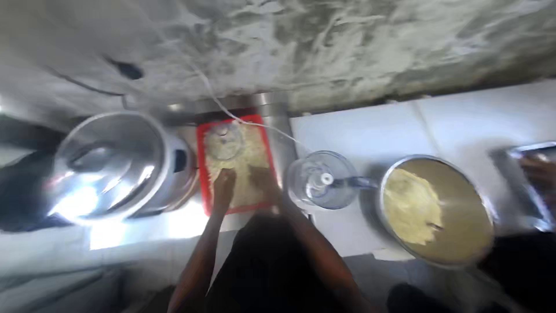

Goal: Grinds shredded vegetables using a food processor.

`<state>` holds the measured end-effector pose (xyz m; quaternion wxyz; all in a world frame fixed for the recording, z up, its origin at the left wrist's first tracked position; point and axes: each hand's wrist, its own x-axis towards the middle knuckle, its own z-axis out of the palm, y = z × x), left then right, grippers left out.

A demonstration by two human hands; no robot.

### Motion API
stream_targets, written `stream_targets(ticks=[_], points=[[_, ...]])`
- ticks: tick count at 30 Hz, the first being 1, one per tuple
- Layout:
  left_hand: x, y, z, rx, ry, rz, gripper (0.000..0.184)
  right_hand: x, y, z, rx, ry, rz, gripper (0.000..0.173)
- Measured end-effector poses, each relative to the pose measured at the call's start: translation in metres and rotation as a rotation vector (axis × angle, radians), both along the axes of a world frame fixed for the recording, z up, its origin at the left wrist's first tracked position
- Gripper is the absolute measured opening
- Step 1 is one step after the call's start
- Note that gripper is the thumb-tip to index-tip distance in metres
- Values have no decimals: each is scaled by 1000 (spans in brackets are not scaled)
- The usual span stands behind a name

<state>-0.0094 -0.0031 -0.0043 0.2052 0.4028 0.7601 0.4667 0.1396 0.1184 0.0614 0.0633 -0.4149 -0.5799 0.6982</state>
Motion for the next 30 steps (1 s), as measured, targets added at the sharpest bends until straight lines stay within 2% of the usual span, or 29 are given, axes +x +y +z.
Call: stream_targets(ticks=[2, 3, 5, 6, 9, 13, 15, 17, 20, 23, 26, 30], points=[[-11, -4, 5, -86, -49, -97, 26, -4, 6, -25, 81, 24, 59, 33], [-16, -5, 8, -141, -58, -144, 31, -6, 9, -36, 102, 39, 90, 32], [-25, -11, 4, -212, -31, -150, 43, -12, 14, -52, 137, 33, 157, 45], [-31, -15, 1, -218, -5, -106, 43, -15, 16, -57, 168, 8, 182, 52], [-43, -31, -2, -281, 95, 74, 42, -13, 23, -52, 306, -177, 245, 61], [-33, -49, -7, -660, 96, 81, 45, 0, 8, -32, 291, -522, 465, 67], [-18, -50, -26, -756, 105, 78, 55, -3, -4, -42, 265, -569, 463, 77], [-6, -47, -45, -763, 112, 135, 72, -8, -10, -56, 242, -565, 412, 88], [1, -34, -53, -713, 57, 252, 90, -18, -16, -77, 255, -508, 277, 88], [0, -22, -62, -647, 53, 265, 101, -27, -31, -103, 345, -501, 205, 89], [-9, -26, -63, -611, 61, 282, 93, -28, -34, -108, 429, -497, 167, 78], [-11, -36, -59, -561, -16, 266, 79, -14, -25, -109, 333, -307, 160, 66]])
